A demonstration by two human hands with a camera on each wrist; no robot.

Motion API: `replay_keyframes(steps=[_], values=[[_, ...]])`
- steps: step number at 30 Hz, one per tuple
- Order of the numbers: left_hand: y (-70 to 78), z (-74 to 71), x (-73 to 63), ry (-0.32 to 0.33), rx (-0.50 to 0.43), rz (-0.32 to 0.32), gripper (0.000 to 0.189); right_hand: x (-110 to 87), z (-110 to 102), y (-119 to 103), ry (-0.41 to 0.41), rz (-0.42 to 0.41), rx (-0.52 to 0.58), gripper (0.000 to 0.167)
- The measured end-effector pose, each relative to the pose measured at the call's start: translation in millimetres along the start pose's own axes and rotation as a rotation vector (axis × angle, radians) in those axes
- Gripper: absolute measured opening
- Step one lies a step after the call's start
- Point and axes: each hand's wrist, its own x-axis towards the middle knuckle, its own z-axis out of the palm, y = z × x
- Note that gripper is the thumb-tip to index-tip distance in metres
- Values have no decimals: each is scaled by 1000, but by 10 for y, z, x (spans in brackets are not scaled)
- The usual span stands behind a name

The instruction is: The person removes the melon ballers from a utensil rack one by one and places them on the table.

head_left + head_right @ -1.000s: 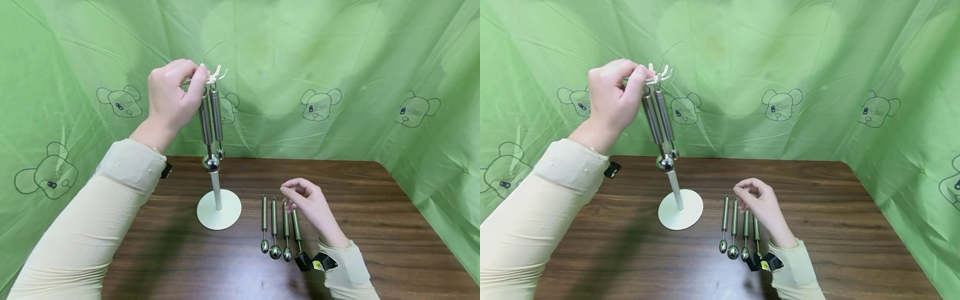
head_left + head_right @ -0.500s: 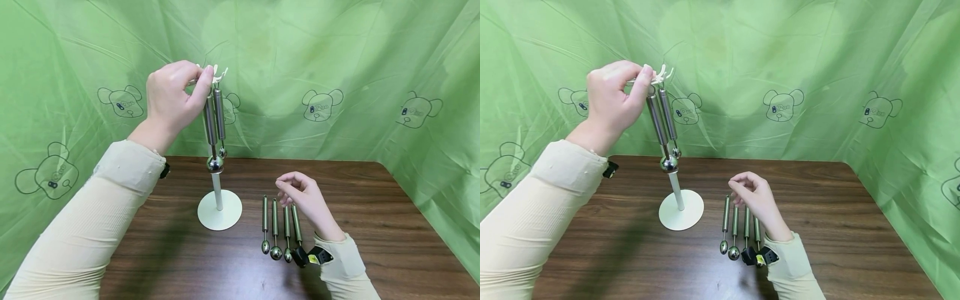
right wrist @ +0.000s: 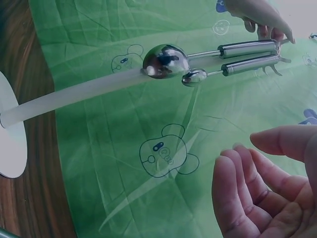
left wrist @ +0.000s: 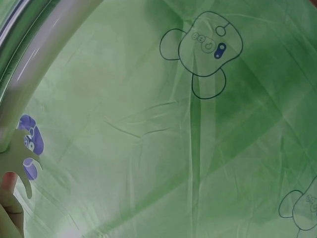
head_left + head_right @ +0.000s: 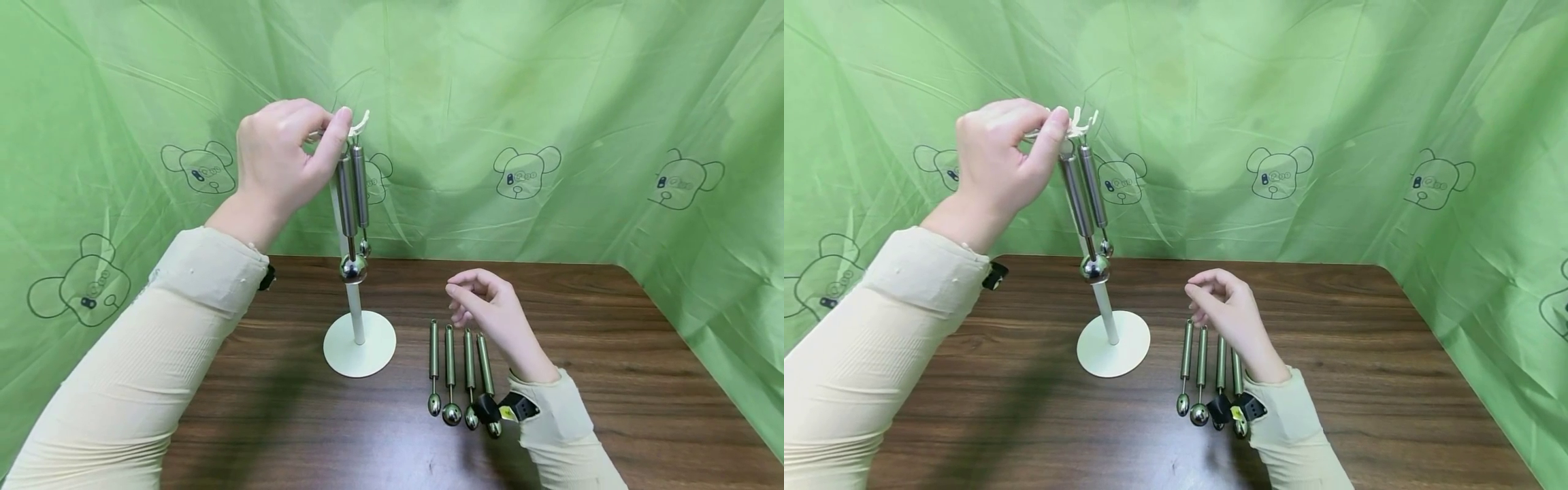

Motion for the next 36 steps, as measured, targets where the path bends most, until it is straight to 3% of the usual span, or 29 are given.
replay_keyframes(steps=[16, 36], values=[[-4, -8, -12, 11, 27, 26, 42, 140, -3, -306, -10, -113, -76, 22], [-6, 37, -31, 15, -52, -39, 39, 454, 132, -721, -71, -215, -113, 20]])
